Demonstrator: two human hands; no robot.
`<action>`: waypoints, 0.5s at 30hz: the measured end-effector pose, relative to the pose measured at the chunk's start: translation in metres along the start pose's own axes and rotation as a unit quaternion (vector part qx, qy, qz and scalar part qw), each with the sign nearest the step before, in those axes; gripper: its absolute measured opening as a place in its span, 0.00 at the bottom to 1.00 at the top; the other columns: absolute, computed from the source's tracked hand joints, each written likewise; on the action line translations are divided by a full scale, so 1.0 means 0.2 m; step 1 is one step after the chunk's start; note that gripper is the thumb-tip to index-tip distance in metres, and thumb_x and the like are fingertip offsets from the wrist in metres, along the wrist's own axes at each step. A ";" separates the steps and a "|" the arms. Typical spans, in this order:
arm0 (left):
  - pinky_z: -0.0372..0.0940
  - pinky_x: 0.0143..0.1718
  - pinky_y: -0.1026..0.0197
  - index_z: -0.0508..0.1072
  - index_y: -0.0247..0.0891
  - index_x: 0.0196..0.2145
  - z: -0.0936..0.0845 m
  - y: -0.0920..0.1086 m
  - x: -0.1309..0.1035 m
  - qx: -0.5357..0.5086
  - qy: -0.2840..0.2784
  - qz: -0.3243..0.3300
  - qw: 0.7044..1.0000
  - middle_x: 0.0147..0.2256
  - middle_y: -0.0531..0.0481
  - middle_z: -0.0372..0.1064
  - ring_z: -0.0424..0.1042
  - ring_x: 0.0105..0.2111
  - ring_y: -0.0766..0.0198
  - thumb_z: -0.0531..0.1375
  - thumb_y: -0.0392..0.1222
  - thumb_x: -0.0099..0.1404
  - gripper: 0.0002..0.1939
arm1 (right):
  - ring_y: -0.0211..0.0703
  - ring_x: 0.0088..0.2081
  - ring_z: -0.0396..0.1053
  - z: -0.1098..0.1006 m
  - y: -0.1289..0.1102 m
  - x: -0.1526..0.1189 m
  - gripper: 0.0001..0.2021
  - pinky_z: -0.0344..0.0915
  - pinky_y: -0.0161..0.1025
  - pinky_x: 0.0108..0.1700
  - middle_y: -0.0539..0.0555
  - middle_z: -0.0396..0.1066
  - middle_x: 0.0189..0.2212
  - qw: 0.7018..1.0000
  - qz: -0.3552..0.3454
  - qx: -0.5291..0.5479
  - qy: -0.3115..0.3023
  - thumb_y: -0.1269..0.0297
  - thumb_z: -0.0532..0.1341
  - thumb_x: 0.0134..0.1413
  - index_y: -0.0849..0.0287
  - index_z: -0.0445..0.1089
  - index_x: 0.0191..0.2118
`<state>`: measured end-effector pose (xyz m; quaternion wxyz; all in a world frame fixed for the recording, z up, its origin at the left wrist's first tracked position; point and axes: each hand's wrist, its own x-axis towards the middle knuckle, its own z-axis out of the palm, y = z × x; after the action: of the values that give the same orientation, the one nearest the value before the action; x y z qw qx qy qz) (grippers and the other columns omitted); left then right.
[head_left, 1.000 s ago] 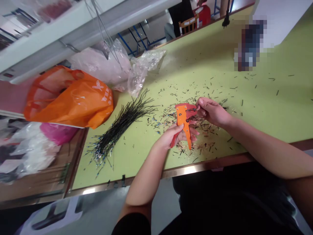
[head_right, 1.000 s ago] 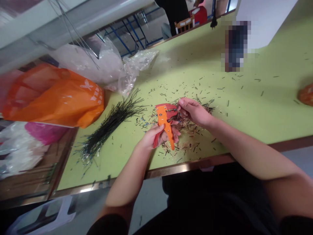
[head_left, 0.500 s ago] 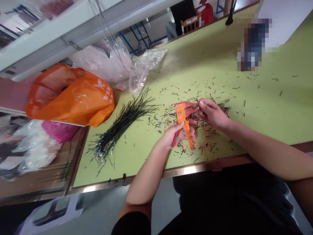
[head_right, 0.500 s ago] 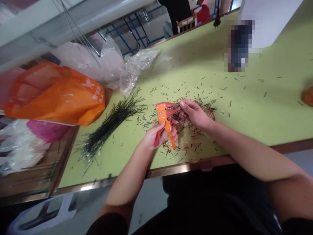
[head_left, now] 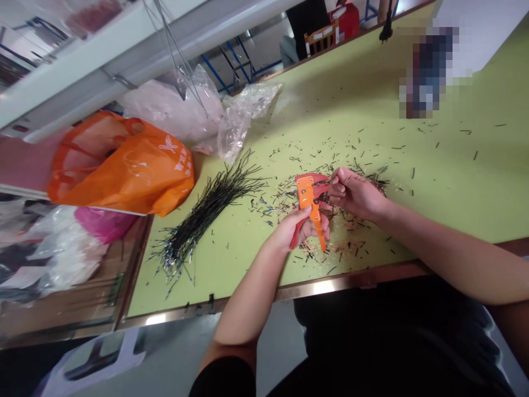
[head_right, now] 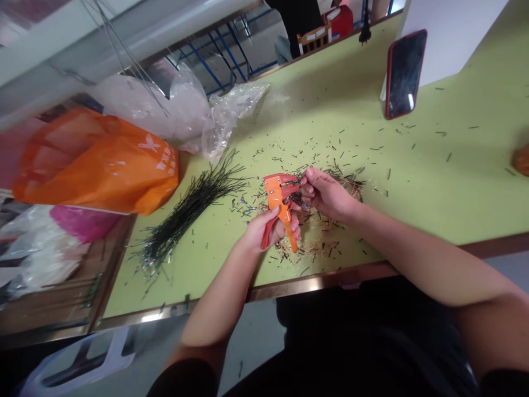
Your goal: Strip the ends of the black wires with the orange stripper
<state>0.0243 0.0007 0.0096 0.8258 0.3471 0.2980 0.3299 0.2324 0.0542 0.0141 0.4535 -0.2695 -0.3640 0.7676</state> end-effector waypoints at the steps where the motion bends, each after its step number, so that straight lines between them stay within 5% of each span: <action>1: 0.76 0.38 0.50 0.76 0.35 0.47 0.01 0.00 0.00 0.001 0.002 -0.001 1.000 0.31 0.46 0.76 0.80 0.32 0.54 0.69 0.60 0.64 0.26 | 0.39 0.25 0.44 0.00 0.00 0.00 0.20 0.50 0.38 0.31 0.45 0.49 0.23 1.000 0.002 0.008 -0.004 0.45 0.71 0.59 0.52 0.67 0.31; 8: 0.72 0.30 0.57 0.73 0.36 0.34 0.04 -0.02 0.01 0.004 0.029 0.004 1.000 0.23 0.52 0.69 0.72 0.23 0.62 0.70 0.63 0.64 0.25 | 0.37 0.25 0.50 0.01 0.03 -0.01 0.22 0.53 0.36 0.31 0.44 0.52 0.23 0.999 0.007 0.032 -0.034 0.43 0.75 0.54 0.53 0.69 0.32; 15: 0.67 0.25 0.61 0.69 0.38 0.29 0.07 -0.04 0.04 0.015 0.043 0.047 0.998 0.19 0.56 0.63 0.66 0.19 0.66 0.70 0.64 0.63 0.26 | 0.38 0.26 0.52 0.02 0.05 0.00 0.24 0.56 0.38 0.32 0.44 0.55 0.23 1.000 -0.019 -0.007 0.007 0.40 0.74 0.54 0.54 0.67 0.29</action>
<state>0.0420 -0.0037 0.0092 0.7902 0.3589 0.3218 0.3784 0.2249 0.0487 0.0076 0.4685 -0.2709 -0.3709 0.7547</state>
